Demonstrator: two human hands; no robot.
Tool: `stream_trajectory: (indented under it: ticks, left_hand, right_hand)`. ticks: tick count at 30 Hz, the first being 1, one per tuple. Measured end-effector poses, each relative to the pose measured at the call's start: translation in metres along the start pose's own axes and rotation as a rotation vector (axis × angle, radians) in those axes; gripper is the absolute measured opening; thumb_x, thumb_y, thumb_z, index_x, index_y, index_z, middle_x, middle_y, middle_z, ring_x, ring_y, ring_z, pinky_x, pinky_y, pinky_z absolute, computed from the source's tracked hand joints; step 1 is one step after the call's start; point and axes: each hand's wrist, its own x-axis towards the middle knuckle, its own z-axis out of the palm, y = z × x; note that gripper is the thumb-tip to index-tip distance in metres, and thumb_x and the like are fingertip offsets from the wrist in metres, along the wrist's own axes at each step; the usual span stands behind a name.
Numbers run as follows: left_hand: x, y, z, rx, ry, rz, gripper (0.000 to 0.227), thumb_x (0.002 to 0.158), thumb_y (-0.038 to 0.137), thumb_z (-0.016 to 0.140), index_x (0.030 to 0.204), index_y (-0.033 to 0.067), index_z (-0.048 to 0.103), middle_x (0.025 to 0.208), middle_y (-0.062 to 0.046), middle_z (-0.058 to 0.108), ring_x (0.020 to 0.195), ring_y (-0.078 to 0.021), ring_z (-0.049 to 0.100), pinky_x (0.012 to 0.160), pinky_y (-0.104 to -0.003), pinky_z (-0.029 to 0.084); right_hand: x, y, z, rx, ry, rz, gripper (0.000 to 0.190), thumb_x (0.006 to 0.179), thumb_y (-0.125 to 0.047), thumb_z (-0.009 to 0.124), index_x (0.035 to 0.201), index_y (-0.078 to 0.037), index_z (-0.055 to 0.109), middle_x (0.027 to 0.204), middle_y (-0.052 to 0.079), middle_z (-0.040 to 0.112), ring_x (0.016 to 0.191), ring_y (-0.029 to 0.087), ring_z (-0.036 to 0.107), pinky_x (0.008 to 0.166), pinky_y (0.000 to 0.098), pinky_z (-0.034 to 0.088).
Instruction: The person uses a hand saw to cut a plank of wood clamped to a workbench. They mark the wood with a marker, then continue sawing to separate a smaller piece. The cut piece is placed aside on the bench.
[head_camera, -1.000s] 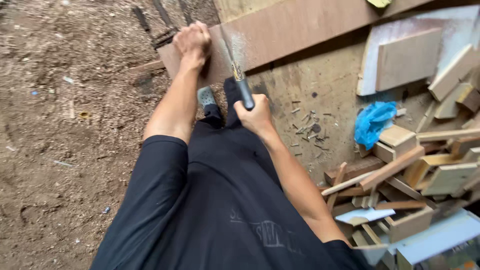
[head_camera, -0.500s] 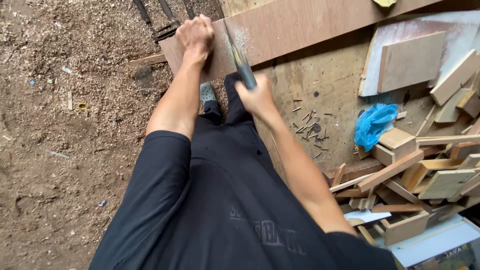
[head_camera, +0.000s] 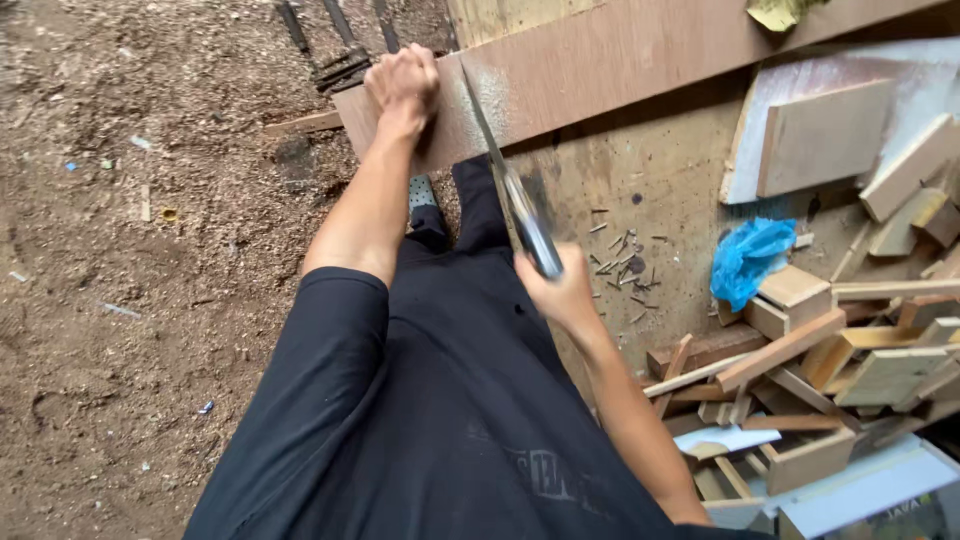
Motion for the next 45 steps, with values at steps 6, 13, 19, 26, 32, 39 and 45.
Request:
stream_trajectory:
  ticks: [6, 13, 19, 26, 32, 39, 45]
  left_hand:
    - [-0.004, 0.004, -0.009, 0.005, 0.007, 0.049, 0.050, 0.103, 0.026, 0.035, 0.053, 0.0238, 0.032, 0.043, 0.009, 0.025, 0.036, -0.0091, 0.019, 0.035, -0.031, 0.019]
    - [-0.006, 0.004, -0.011, 0.007, 0.016, 0.030, 0.052, 0.103, 0.025, 0.037, 0.051, 0.0232, 0.035, 0.042, 0.009, 0.026, 0.036, -0.0095, 0.018, 0.036, -0.032, 0.019]
    - [-0.008, 0.003, -0.013, -0.028, 0.019, 0.031, 0.052, 0.103, 0.025, 0.036, 0.051, 0.0229, 0.035, 0.041, 0.009, 0.027, 0.035, -0.0092, 0.019, 0.035, -0.032, 0.019]
    - [-0.002, -0.001, 0.003, 0.012, 0.056, 0.054, 0.052, 0.103, 0.025, 0.036, 0.052, 0.0228, 0.034, 0.042, 0.009, 0.028, 0.035, -0.0090, 0.017, 0.035, -0.032, 0.020]
    - [-0.004, 0.006, -0.007, -0.031, 0.023, 0.022, 0.051, 0.103, 0.025, 0.036, 0.052, 0.0238, 0.034, 0.042, 0.009, 0.027, 0.035, -0.0086, 0.018, 0.035, -0.031, 0.020]
    - [0.002, 0.005, -0.004, 0.027, 0.086, 0.066, 0.052, 0.103, 0.028, 0.037, 0.052, 0.0249, 0.035, 0.042, 0.010, 0.025, 0.036, -0.0094, 0.017, 0.035, -0.031, 0.019]
    - [-0.002, -0.001, -0.004, 0.016, 0.001, 0.026, 0.052, 0.105, 0.028, 0.035, 0.053, 0.0240, 0.033, 0.045, 0.008, 0.026, 0.038, -0.0097, 0.020, 0.038, -0.032, 0.023]
  right_hand:
    - [-0.040, -0.018, -0.014, 0.006, -0.006, 0.049, 0.022, 0.085, -0.011, 0.070, 0.067, -0.003, 0.059, 0.054, -0.004, 0.050, 0.050, 0.005, 0.047, 0.047, 0.0275, 0.038]
    - [0.116, -0.006, 0.058, -0.001, 0.034, 0.047, 0.032, 0.081, -0.013, 0.070, 0.057, -0.005, 0.050, 0.049, -0.003, 0.046, 0.047, 0.006, 0.044, 0.044, 0.0306, 0.036]
    - [-0.013, -0.012, 0.007, 0.006, -0.016, 0.045, 0.037, 0.085, -0.010, 0.070, 0.057, -0.004, 0.047, 0.052, -0.003, 0.042, 0.049, 0.007, 0.039, 0.045, 0.0312, 0.033]
    - [-0.053, -0.026, -0.018, 0.031, 0.007, 0.185, 0.031, 0.085, -0.010, 0.070, 0.060, -0.003, 0.055, 0.052, -0.003, 0.048, 0.048, 0.005, 0.045, 0.045, 0.0292, 0.035]
    - [0.111, -0.009, 0.061, -0.075, 0.054, 0.061, 0.031, 0.079, -0.011, 0.070, 0.057, -0.005, 0.049, 0.047, -0.004, 0.045, 0.044, 0.006, 0.043, 0.043, 0.0296, 0.036]
    - [-0.037, -0.014, -0.010, 0.034, -0.042, 0.069, 0.026, 0.086, -0.010, 0.068, 0.064, -0.002, 0.055, 0.056, -0.002, 0.051, 0.052, 0.006, 0.047, 0.049, 0.0291, 0.039]
    - [-0.023, 0.004, 0.012, 0.097, 0.036, 0.120, 0.030, 0.086, -0.009, 0.068, 0.060, -0.003, 0.054, 0.052, -0.003, 0.045, 0.048, 0.006, 0.043, 0.044, 0.0302, 0.033]
